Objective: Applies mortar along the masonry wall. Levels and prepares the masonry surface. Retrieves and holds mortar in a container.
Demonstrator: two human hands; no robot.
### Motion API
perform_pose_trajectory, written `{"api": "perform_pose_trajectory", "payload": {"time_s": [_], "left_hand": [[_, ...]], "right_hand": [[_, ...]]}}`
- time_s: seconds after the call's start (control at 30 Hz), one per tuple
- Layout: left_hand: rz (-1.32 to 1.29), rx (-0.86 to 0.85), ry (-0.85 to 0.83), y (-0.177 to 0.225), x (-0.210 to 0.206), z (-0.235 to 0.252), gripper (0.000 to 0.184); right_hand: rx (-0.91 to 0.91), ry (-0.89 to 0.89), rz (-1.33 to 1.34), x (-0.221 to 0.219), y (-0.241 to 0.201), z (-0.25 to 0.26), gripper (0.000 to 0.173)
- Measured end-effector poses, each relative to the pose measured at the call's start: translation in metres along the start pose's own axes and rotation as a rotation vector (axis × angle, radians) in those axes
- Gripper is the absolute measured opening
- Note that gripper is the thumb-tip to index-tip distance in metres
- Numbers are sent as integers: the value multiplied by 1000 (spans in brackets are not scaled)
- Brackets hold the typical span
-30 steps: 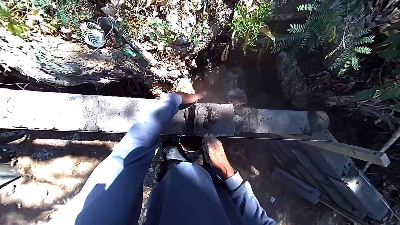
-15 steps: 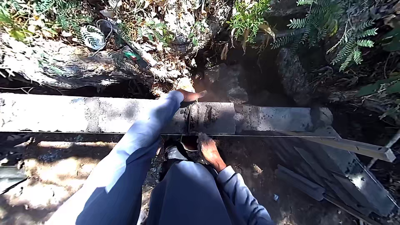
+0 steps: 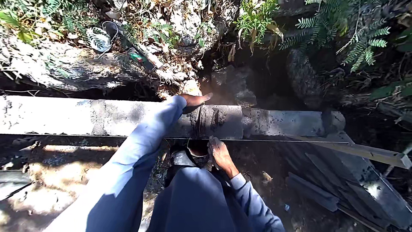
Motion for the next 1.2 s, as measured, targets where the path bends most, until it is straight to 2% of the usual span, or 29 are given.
{"api": "perform_pose_trajectory", "payload": {"time_s": [0.07, 0.17, 0.27, 0.37, 0.47, 0.57, 0.67, 0.77, 0.9, 1.0, 1.1, 1.13, 1.2], "left_hand": [[25, 8, 18, 3, 4, -2, 97], [-46, 67, -24, 8, -7, -16, 97], [15, 38, -27, 12, -4, -18, 97], [28, 60, -17, 6, -12, -20, 98], [-1, -18, 13, 2, -5, -12, 93], [-124, -60, -9, -9, -10, -8, 91], [-157, -143, 47, -12, 3, -12, 85], [-135, -145, 38, -12, 0, -19, 87], [132, -68, 150, -5, 0, -29, 95], [164, -50, 110, -3, -1, -28, 98], [161, -76, 80, -8, -3, -23, 98], [172, -124, 125, -13, -7, -19, 99], [149, -291, 402, -29, -15, 0, 98]], "right_hand": [[20, 4, 31, -6, -8, -2, 43], [-47, -22, 27, -12, 8, 1, 45], [9, -9, 7, -14, -3, -3, 43], [-21, -23, -38, -14, 11, -5, 46], [71, 18, -9, -13, 6, -5, 44], [14, 29, -11, -17, 15, -11, 45], [-10, -46, 167, -38, -14, -22, 43], [-117, -60, 417, -55, -15, -8, 43], [-27, 34, 141, -41, 11, -11, 44], [64, 69, 67, -35, 3, -21, 43], [-44, 43, 67, -30, 7, -6, 46], [-57, 43, 68, -29, 6, -4, 46], [-10, 38, 45, -28, -7, -6, 45]]}}
Point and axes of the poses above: each hand's wrist, its own z-axis towards the middle knuckle, its own x-axis out of the back of the hand, y = z × x, the point moved 2 cm from there along z, towards the middle knuckle, and after that the axes turned 7 degrees about z, right-handed, at the moved point
